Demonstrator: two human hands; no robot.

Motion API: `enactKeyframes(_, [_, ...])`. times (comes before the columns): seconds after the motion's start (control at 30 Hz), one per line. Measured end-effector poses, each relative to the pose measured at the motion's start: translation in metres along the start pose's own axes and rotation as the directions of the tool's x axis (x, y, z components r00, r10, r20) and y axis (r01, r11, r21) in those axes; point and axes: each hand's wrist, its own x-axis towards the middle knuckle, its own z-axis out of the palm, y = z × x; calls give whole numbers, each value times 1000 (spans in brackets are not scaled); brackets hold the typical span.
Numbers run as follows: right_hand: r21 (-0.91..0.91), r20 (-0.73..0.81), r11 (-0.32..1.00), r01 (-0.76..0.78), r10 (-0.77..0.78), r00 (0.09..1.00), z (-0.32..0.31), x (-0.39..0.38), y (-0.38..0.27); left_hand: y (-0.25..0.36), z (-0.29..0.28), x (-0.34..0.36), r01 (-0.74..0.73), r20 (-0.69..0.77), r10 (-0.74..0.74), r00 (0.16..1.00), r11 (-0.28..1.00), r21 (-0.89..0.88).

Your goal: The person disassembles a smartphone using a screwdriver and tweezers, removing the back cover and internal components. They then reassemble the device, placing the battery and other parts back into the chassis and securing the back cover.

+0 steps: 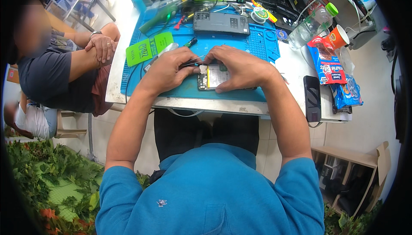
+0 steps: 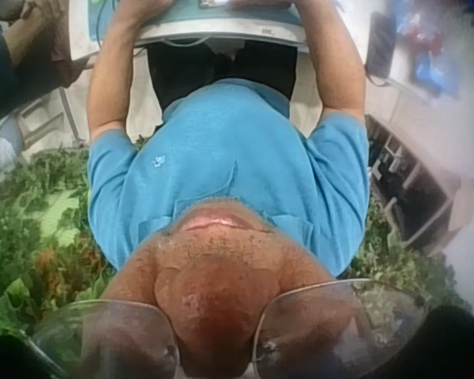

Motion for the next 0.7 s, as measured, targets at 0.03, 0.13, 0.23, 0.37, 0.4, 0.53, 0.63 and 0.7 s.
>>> enactKeyframes(0.03, [-4,-3,1000,8,-8,1000,1,0,1,0,0,0,-3,-4,3,1000,1000,-3])
enactKeyframes(0.13, [3,-12,1000,19,-19,1000,1,0,2,-2,1,-1,-5,-8,5,1000,1000,-10])
enactKeyframes(0.23, [14,-5,1000,13,-13,1000,0,0,1,0,1,0,1,-5,-1,1000,1000,-17])
enactKeyframes(0.37, [4,-8,1000,19,-19,1000,0,0,1,-1,0,1,6,3,-6,1000,1000,-19])
enactKeyframes(0.4, [6,-5,1000,12,-12,1000,0,0,1,0,0,1,8,4,-8,1000,1000,-17])
enactKeyframes(0.53, [9,-5,1000,3,-3,1000,0,-1,0,-1,0,1,-11,-3,11,1000,1000,-10])
enactKeyframes(0.63, [6,-9,1000,1,-1,1000,0,-1,0,0,-1,2,3,6,-3,1000,1000,-14])
enactKeyframes(0.7, [4,-6,1000,-1,1,1000,0,0,0,-1,-1,1,-7,-6,7,1000,1000,-18])
